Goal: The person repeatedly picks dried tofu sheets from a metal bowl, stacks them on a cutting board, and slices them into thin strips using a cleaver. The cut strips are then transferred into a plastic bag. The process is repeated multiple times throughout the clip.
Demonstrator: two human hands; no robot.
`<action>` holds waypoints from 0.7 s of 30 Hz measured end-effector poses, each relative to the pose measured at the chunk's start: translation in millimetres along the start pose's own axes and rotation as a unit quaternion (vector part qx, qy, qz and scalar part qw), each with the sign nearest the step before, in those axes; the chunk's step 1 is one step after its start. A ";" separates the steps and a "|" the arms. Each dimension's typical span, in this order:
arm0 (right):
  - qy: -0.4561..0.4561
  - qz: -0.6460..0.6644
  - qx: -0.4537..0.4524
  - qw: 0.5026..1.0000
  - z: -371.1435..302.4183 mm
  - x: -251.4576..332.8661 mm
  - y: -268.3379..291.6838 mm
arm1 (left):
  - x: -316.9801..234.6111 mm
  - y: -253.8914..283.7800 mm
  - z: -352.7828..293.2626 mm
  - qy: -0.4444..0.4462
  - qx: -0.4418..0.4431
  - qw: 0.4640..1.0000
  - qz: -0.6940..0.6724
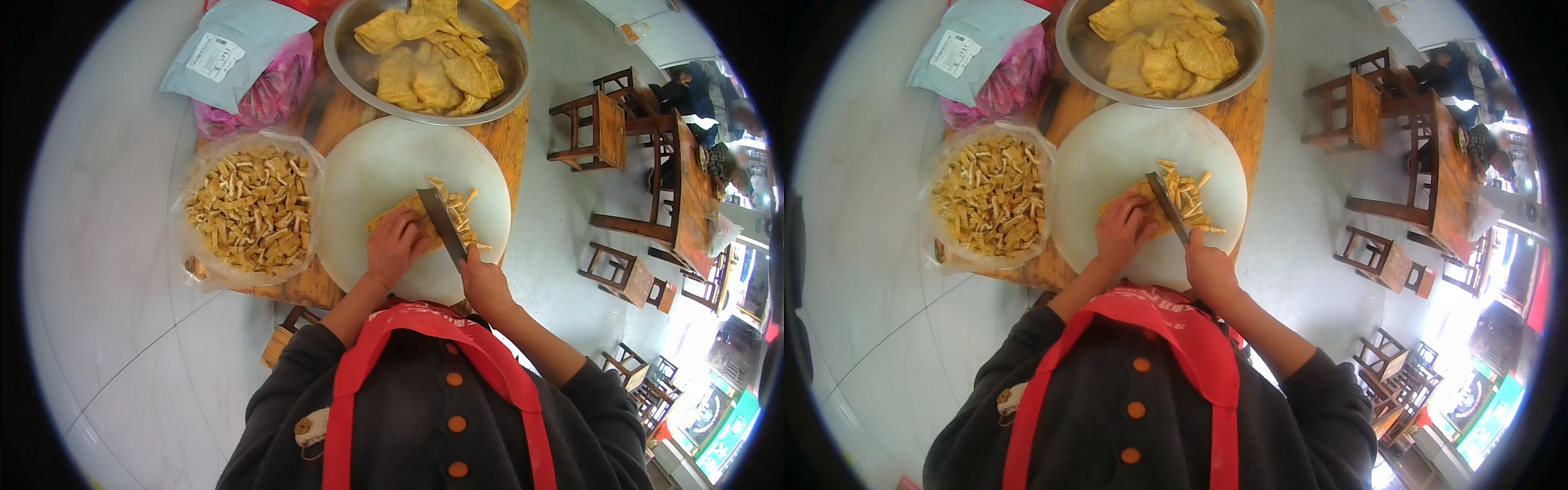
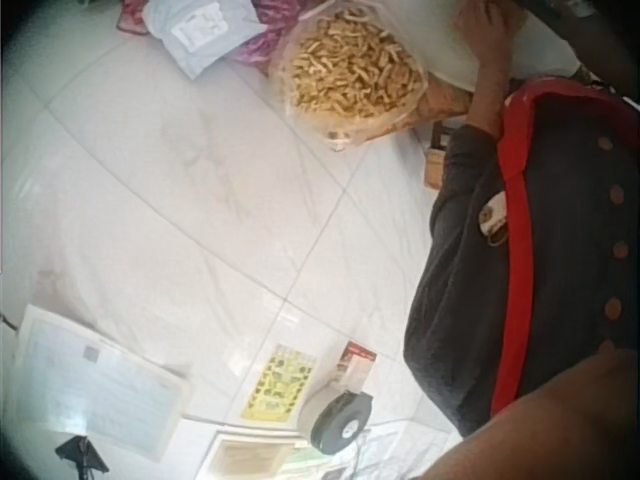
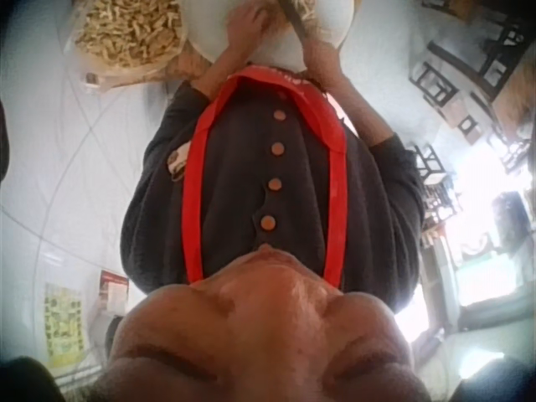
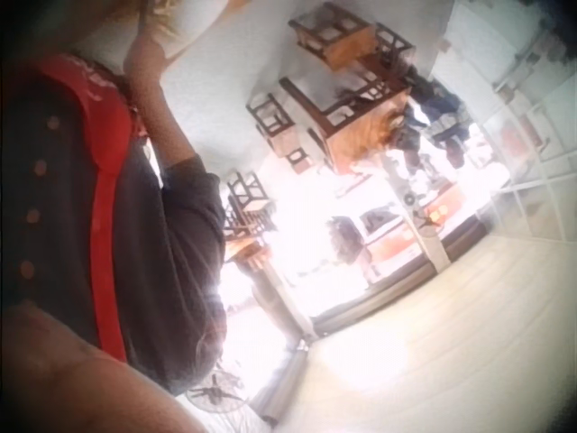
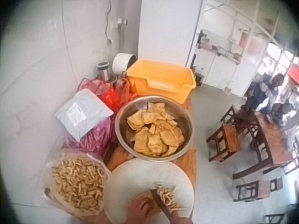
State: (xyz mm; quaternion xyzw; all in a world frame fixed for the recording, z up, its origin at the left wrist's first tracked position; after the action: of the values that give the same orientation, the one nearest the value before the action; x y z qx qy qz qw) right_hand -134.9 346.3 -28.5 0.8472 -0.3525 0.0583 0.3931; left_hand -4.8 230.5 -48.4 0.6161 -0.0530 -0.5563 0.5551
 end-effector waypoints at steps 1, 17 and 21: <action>0.009 -0.008 -0.005 1.000 5.1 1.4 -2.6 | 1.8 -1.7 0.1 0.012 0.005 1.000 -0.006; 0.043 0.051 -0.161 0.985 56.4 -2.0 -3.9 | -8.1 4.4 -8.9 -0.059 -0.043 0.996 0.043; 0.067 0.039 -0.151 0.985 14.7 11.3 25.7 | -7.4 5.9 -12.9 -0.042 -0.048 0.998 -0.001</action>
State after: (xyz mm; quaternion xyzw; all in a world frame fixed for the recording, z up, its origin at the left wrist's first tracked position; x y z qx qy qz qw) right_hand -145.7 318.3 -18.2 0.7577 -0.3632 0.0761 0.5369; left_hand 5.3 241.3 -42.4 0.5651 -0.0492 -0.5841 0.5805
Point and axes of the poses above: each hand's wrist, its own z-axis towards the middle knuckle, its own y-axis out of the back of the hand, x = y × z, the point moved 7 cm from there along z, towards the middle knuckle, and after that the axes turned 12 degrees about x, right-handed, at the moved point
